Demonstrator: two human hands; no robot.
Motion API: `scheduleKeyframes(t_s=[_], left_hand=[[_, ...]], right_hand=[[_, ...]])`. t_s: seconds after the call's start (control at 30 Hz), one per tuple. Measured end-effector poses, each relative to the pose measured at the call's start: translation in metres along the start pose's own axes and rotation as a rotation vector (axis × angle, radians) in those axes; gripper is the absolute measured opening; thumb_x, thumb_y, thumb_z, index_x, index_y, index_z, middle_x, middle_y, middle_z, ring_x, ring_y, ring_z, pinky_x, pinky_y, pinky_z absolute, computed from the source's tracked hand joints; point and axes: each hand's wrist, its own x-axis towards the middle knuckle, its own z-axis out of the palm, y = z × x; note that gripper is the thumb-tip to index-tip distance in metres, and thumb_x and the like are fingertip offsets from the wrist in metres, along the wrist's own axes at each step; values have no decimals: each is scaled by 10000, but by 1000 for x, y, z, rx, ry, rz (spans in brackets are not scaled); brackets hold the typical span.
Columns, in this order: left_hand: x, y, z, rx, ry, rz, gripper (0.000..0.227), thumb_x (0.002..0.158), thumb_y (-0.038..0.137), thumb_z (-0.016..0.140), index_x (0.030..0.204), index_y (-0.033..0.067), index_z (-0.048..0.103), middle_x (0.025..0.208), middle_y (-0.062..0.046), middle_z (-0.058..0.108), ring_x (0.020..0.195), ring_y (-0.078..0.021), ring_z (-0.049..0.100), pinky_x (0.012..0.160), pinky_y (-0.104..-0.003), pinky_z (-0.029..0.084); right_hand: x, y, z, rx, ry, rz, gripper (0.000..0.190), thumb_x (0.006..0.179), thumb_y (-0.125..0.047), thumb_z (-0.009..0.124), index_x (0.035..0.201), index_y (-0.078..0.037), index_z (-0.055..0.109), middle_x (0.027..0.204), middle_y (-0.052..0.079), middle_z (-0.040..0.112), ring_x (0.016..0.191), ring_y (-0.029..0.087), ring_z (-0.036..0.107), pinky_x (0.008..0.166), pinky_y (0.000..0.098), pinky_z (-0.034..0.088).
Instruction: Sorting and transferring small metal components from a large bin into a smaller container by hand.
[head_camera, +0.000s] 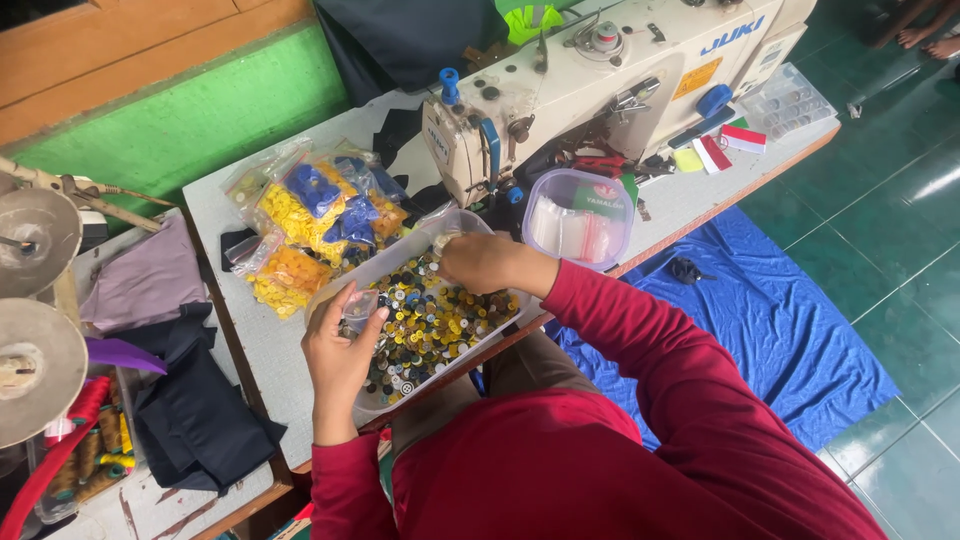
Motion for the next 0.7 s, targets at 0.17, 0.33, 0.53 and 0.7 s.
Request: scheduleKeyframes(t_s=[0.17,0.33,0.53,0.7], left_hand=[[2,-3,3,9,13,12,566,795,296,901,1288,90,714,1094,-155,717,1037,-369,691,885,-496,554],[2,-3,4,18,12,12,573,798,304,897,1301,104,710,1088,-152,716,1032,-371,690,888,-502,553],[2,-3,4,17,9,6,566,805,323,888,1295,103,710,1081,-146,716,1022,-369,695,885,-506,555],[2,-5,4,34,23,24,568,795,327,894,1294,126,715,1080,-129,718,1017,-359,697,873,-492,559]], right_hand=[[29,15,41,-232,-72,57,63,852,-62,722,906,-53,752,824,138,706,716,322,687,559,662,527],[3,-3,2,-294,219,-149,106,859,-12,699,948,-59,734,850,124,695,729,277,728,558,447,616],[26,-4,2,-128,571,-401,143,898,45,628,897,-54,731,791,95,726,638,216,726,535,324,603],[35,10,21,-320,517,-218,68,810,-27,732,837,-88,743,772,81,685,635,271,723,517,358,611]])
